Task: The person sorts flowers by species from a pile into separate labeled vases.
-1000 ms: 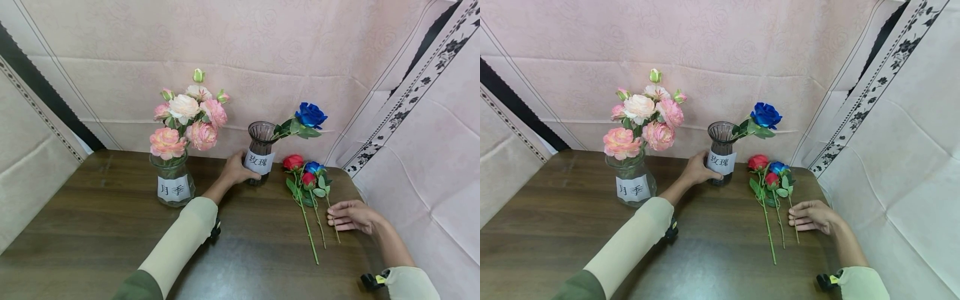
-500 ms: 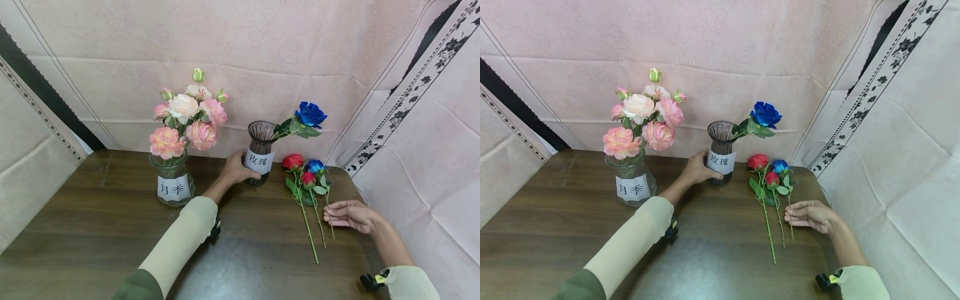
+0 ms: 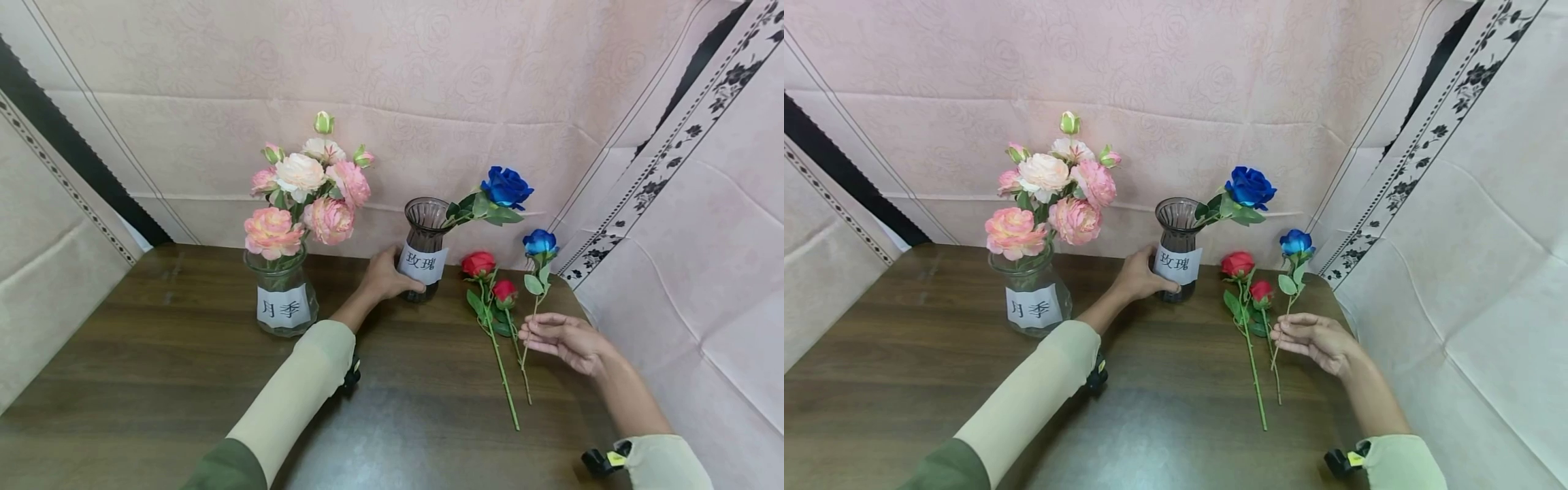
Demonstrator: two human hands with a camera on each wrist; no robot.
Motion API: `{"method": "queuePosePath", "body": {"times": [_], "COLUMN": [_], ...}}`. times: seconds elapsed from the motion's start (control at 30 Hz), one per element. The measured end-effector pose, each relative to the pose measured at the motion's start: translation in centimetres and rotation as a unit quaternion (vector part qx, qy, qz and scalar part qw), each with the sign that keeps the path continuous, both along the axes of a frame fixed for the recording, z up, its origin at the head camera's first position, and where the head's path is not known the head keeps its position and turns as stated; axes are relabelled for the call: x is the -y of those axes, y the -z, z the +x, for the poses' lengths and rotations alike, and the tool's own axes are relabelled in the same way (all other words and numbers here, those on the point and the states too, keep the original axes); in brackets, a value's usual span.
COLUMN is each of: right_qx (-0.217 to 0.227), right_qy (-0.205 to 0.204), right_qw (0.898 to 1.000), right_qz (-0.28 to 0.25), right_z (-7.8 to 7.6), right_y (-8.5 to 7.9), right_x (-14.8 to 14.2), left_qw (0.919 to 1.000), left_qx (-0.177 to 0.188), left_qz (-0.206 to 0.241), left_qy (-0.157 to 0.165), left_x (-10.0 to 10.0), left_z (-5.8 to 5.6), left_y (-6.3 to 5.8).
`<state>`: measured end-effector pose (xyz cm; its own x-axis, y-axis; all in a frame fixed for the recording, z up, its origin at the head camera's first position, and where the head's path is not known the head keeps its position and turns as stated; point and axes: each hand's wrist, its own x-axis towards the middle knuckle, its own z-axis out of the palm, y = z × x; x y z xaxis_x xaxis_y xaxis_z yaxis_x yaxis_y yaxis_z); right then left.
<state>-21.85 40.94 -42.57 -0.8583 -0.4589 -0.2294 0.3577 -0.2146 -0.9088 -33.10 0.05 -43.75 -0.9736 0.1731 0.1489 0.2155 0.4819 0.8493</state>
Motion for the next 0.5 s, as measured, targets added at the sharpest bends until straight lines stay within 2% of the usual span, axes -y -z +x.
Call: {"method": "queuePosePath", "body": {"times": [0.17, 0.33, 0.5], "right_qx": [-0.016, -0.011, -0.015], "right_qy": [0.054, 0.11, 0.157], "right_qw": [0.997, 0.988, 0.979], "right_qz": [-0.055, -0.109, -0.131], "right_z": [0.1, -0.3, -1.1], "right_y": [-0.5, -1.1, -1.6], "right_x": [2.2, 4.5, 6.7], "left_qw": [1.0, 1.0, 0.9999], "left_qx": [-0.001, 0.0, 0.001], "left_qz": [-0.004, -0.008, -0.01], "left_qy": [0.001, -0.002, -0.004], "left_x": [0.0, 0.0, 0.0], "left_z": [-0.2, -0.2, -0.3], "left_y": [0.1, 0.2, 0.2]}}
